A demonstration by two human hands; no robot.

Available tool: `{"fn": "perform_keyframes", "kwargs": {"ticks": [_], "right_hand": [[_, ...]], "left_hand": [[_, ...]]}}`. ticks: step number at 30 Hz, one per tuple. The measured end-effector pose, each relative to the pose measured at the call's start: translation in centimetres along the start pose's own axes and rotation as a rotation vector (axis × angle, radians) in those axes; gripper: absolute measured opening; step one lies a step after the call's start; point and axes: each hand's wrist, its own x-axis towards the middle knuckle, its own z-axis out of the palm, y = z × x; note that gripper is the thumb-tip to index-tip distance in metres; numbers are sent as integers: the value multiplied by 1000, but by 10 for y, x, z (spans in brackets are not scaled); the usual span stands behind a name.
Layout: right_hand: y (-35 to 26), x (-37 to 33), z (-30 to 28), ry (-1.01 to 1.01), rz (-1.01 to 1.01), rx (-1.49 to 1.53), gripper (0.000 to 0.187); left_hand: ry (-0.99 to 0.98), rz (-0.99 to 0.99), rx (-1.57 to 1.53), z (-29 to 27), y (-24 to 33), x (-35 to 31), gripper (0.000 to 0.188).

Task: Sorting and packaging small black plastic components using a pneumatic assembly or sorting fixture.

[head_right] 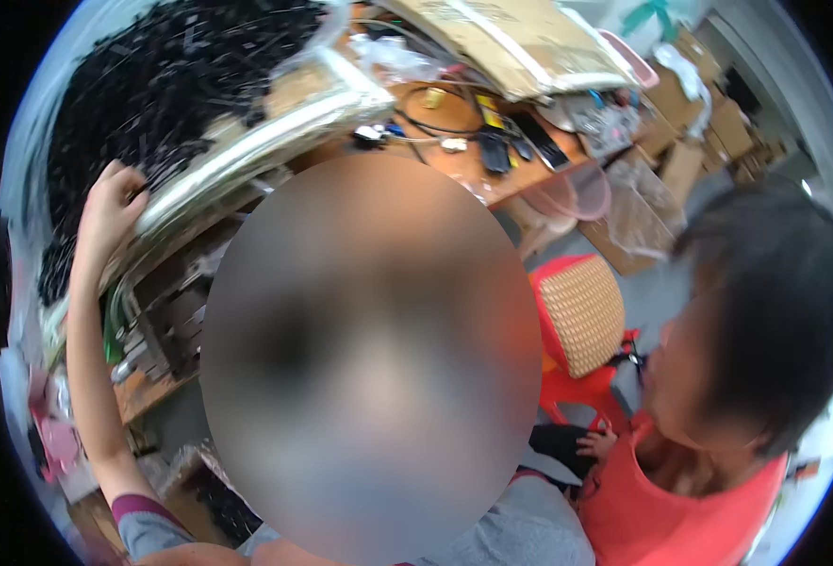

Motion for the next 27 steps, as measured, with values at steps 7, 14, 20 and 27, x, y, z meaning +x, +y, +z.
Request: {"fn": "perform_keyframes", "kwargs": {"ticks": [7,14,20,27], "right_hand": [[-1,6,8,22,-24,-19,13],[-1,5,11,-4,-19,-19,12],[-16,12,24,9,-193,-242,10],[-67,33,59,-20,-642,-723,9]], "left_hand": [[66,87,-53,-15,-1,-5,19],[348,161,-14,-29,-8,-15,18],[289,-38,-408,-33,18,-41,25],[72,-189,-1175,-17,70,-96,28]]}}
